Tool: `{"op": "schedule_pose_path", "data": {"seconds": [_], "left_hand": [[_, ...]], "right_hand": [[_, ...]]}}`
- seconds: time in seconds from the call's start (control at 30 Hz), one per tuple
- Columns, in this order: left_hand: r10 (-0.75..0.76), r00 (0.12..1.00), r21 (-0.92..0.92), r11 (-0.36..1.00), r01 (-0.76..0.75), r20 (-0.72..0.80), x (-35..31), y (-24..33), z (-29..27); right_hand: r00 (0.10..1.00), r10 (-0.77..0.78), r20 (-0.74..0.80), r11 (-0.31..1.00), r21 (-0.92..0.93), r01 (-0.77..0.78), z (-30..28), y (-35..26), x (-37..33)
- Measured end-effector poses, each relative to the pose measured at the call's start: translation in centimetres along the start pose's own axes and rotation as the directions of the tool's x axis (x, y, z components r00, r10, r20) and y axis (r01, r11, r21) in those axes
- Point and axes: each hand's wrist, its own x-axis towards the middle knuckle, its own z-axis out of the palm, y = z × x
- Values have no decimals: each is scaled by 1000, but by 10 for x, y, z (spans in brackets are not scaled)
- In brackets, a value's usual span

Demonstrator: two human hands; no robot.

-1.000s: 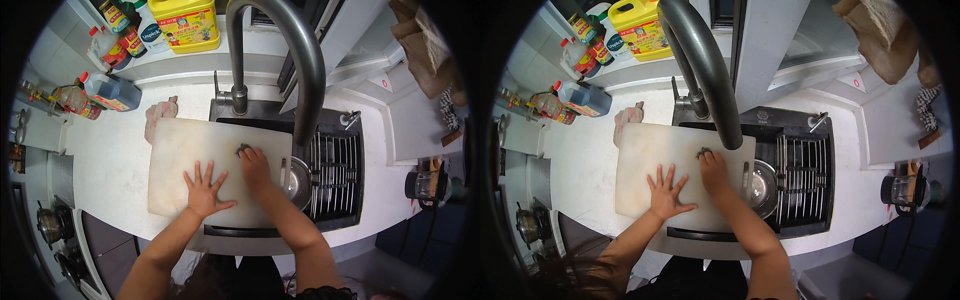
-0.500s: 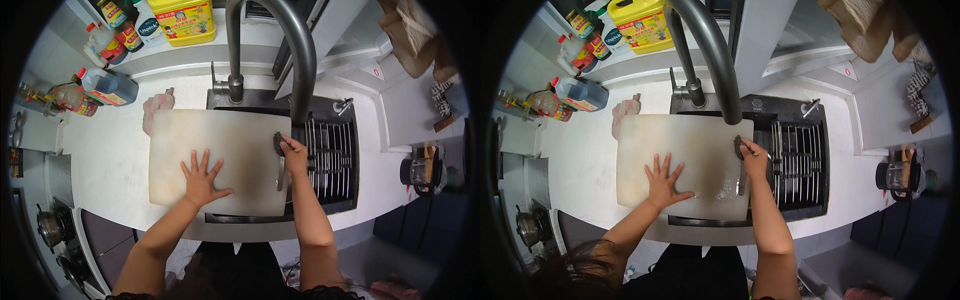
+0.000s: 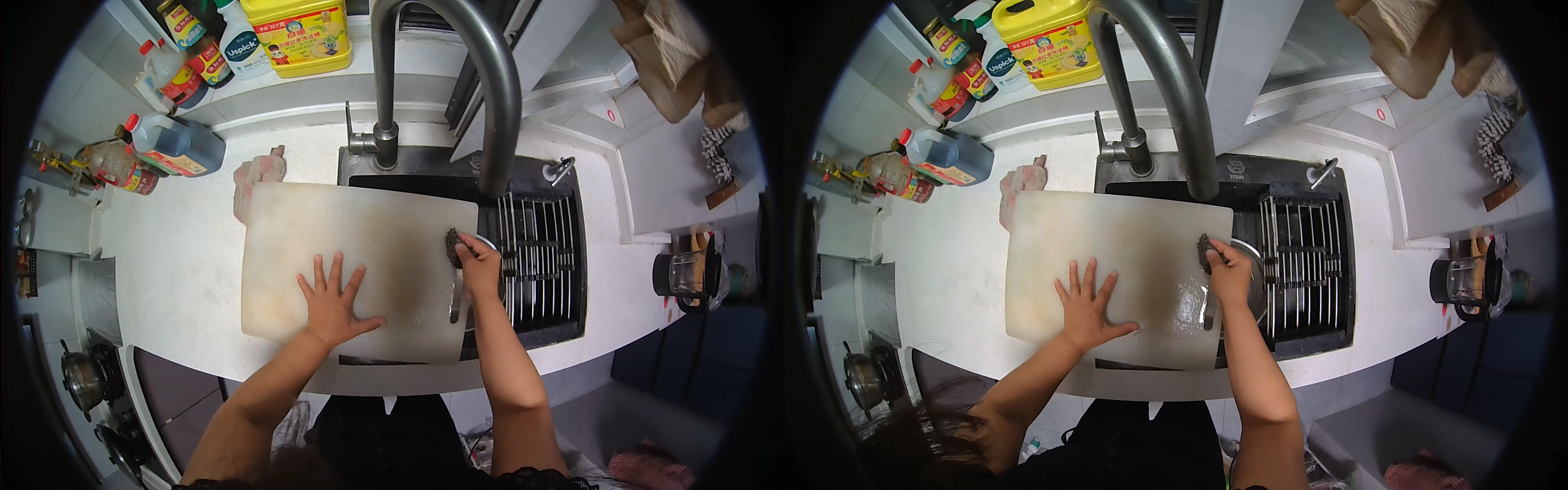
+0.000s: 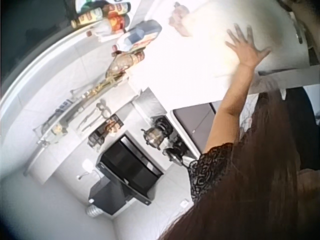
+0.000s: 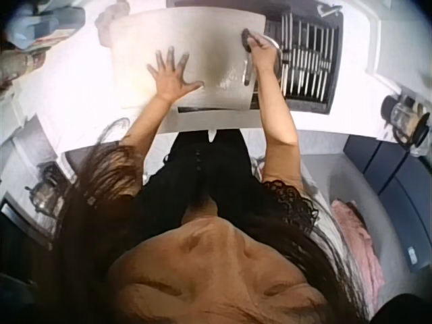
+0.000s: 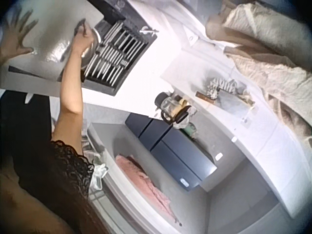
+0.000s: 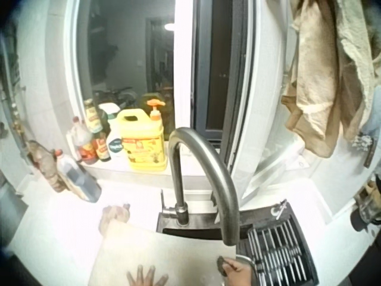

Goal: The person rinses a white plastic cutting board under running water, then scrubs both sides with a metal scouring pad. They flip the board to clean the other side and continue scrubbing until the end of the clip.

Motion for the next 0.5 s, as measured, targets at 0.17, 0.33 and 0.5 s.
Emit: {"op": "schedule_pose_path", "data": {"seconds": [0.17,0.33,0.5], "left_hand": [[-18,999,-27,999,19,35,-4,0,1],[6,998,13,1000,-6,67,-13,-4,4],[17,997,-3,1000,-17,74,-6,-1,8]], "right_hand": [[1000,14,25,1000,8,-14,-4,13,-7],[996,73,-41,997,-25,-74,0,20,-24],[843,-495,211,579,-643,501,46,-9,-31]]}}
